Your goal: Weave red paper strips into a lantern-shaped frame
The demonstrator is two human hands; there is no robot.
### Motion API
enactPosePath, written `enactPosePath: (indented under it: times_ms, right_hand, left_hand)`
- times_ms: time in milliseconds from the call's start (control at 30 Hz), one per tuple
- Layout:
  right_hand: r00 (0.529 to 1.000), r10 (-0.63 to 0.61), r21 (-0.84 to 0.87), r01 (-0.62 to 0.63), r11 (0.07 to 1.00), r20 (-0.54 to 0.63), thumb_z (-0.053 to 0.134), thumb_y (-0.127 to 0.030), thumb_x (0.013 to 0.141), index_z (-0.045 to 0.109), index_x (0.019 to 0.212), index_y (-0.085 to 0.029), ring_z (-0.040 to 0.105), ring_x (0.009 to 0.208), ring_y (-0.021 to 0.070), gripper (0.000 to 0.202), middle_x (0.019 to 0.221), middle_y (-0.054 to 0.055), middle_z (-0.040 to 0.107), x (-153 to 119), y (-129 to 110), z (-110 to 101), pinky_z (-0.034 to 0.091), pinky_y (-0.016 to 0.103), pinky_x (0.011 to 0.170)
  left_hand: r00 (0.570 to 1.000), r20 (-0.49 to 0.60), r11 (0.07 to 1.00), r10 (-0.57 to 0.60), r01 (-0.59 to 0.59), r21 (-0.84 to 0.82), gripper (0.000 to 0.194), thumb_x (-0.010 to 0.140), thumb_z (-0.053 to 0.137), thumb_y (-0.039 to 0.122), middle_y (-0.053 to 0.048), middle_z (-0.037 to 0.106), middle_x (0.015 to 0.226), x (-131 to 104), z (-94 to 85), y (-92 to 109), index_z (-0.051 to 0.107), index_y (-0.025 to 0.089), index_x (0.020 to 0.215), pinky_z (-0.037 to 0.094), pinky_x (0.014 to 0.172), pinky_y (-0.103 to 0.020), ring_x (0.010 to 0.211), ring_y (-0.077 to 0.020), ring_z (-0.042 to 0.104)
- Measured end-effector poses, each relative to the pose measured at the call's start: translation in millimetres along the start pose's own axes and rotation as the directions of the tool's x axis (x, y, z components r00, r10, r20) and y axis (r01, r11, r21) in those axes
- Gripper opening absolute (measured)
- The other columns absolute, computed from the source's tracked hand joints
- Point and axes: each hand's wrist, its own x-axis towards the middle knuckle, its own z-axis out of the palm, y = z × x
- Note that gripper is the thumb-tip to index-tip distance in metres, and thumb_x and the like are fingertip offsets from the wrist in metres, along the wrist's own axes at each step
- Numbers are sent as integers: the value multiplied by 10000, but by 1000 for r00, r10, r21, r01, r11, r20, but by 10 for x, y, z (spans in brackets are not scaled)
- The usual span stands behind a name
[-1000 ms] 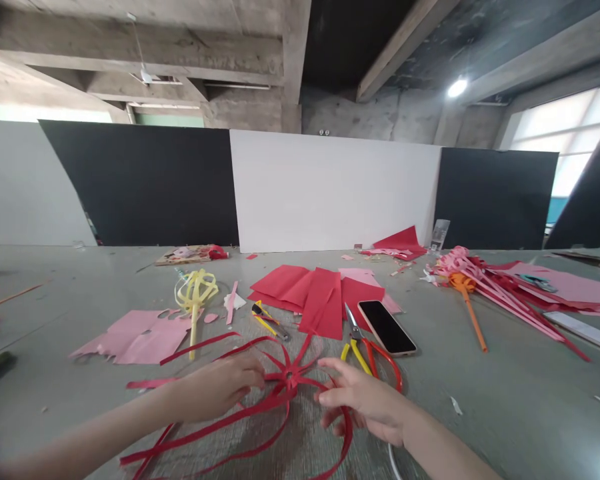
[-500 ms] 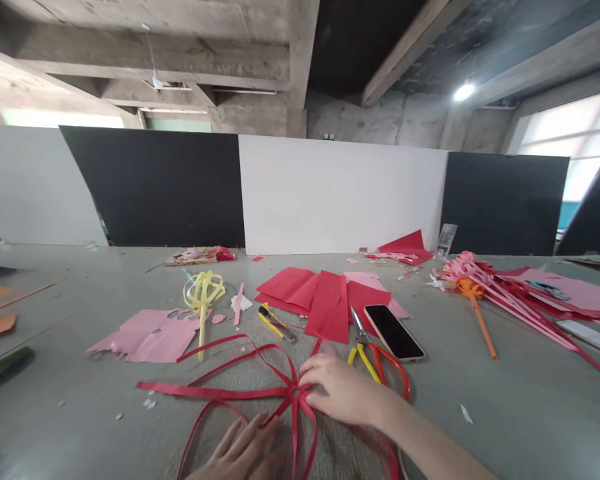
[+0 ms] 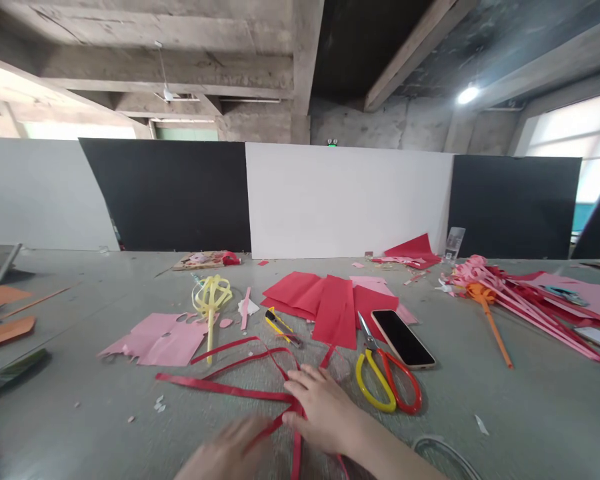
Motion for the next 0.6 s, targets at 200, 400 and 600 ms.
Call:
enactPosePath:
  times_ms: [200, 400, 600]
  right_hand:
    - [981, 52, -44, -61, 997, -185, 359, -213, 835, 572, 1020, -199, 513, 972, 185, 283, 1029, 70, 557, 209, 61, -86, 375, 292, 841]
    - [988, 65, -82, -77, 994, -141, 467, -182, 760, 629, 893, -196, 575, 838, 168, 211, 958, 58, 579, 490, 134, 31, 418, 239, 734]
    - [985, 69, -117, -88, 989, -159, 421, -130, 754, 587, 963, -168, 548, 920, 188, 270, 1038, 70, 553, 478, 142, 98, 424, 261, 752]
  left_hand:
    - [986, -164, 987, 6, 20, 158, 424, 717, 364, 5, -55, 505, 1120, 606, -336, -750, 512, 217, 1054, 395, 836, -304, 1014, -179, 473]
    - [983, -18, 951, 184, -173, 256, 253, 705, 434, 63, -50, 586, 972, 841, -186, -912, 585, 178, 873, 371, 838, -301, 951, -184, 516]
    - [996, 63, 963, 64, -78, 258, 154, 689, 488, 237, -46, 628, 679, 913, -263, -984, 601, 160, 760, 429, 555, -277, 597, -189, 579]
